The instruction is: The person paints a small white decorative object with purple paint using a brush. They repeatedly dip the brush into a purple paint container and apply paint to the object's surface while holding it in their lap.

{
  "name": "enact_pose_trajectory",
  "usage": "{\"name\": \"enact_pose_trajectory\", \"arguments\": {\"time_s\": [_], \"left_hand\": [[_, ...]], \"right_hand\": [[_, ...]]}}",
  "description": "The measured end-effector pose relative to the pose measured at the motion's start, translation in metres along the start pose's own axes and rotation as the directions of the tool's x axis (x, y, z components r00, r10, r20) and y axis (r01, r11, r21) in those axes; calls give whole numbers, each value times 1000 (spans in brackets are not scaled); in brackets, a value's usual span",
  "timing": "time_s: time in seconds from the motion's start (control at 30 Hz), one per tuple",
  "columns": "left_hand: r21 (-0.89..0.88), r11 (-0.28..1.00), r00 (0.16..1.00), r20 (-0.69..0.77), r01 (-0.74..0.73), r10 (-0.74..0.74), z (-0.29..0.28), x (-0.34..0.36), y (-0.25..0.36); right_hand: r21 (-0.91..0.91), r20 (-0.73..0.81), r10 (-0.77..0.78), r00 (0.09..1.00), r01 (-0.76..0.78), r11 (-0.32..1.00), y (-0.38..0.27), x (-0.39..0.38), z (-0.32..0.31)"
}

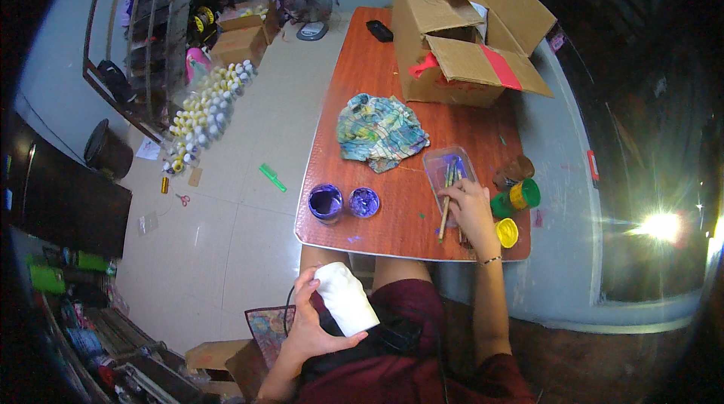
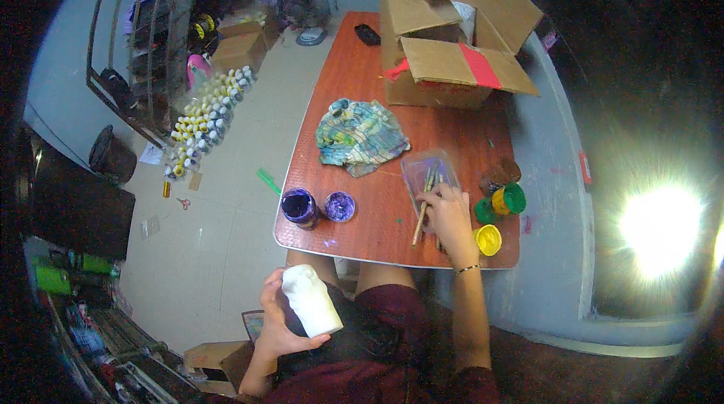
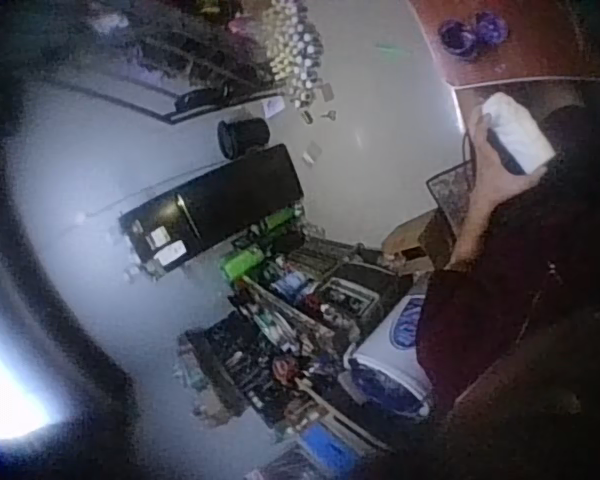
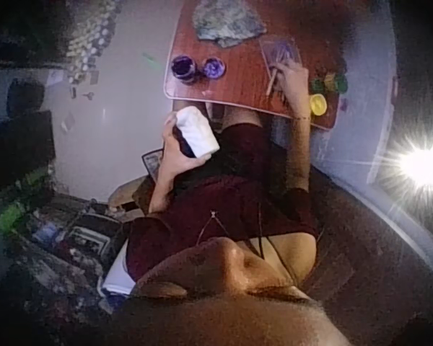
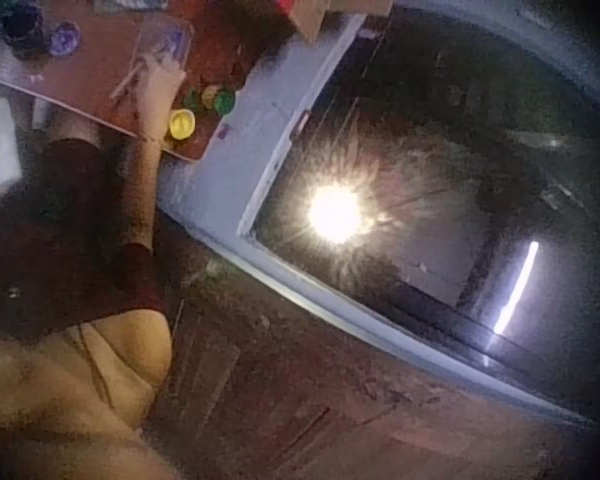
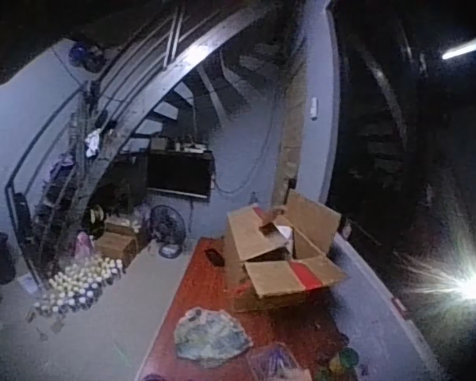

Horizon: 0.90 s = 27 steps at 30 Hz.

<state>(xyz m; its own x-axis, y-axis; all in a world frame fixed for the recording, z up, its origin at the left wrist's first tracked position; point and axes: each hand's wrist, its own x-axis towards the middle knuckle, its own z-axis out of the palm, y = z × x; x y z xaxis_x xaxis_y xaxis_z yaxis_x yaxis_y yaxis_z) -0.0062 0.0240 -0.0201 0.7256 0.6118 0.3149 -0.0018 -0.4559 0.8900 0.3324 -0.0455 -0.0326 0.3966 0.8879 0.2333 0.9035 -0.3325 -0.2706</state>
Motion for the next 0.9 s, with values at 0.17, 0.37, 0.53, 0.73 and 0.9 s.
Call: {"name": "enact_pose_trajectory", "arguments": {"time_s": [0.17, 0.37, 0.53, 0.73, 0.9], "left_hand": [[-6, 1000, 1000, 4, 25, -25, 1, -3, -4], [1, 1000, 1000, 12, 11, -11, 1, 0, -1], [3, 1000, 1000, 8, 14, -14, 1, -1, 0], [-59, 998, 1000, -10, 2, -3, 2, -1, 0], [6, 1000, 1000, -7, -7, 7, 1, 2, 7]], "right_hand": [[35, -12, 26, 1000, -25, 999, 3, 2, -17], [160, -284, 24, 959, 22, 987, 4, 7, -27], [190, -328, 166, 930, -108, 976, 1, 12, -11], [207, -305, 305, 902, -249, 946, 6, 19, 2], [312, -293, 399, 869, -307, 899, -3, 27, -7]]}}
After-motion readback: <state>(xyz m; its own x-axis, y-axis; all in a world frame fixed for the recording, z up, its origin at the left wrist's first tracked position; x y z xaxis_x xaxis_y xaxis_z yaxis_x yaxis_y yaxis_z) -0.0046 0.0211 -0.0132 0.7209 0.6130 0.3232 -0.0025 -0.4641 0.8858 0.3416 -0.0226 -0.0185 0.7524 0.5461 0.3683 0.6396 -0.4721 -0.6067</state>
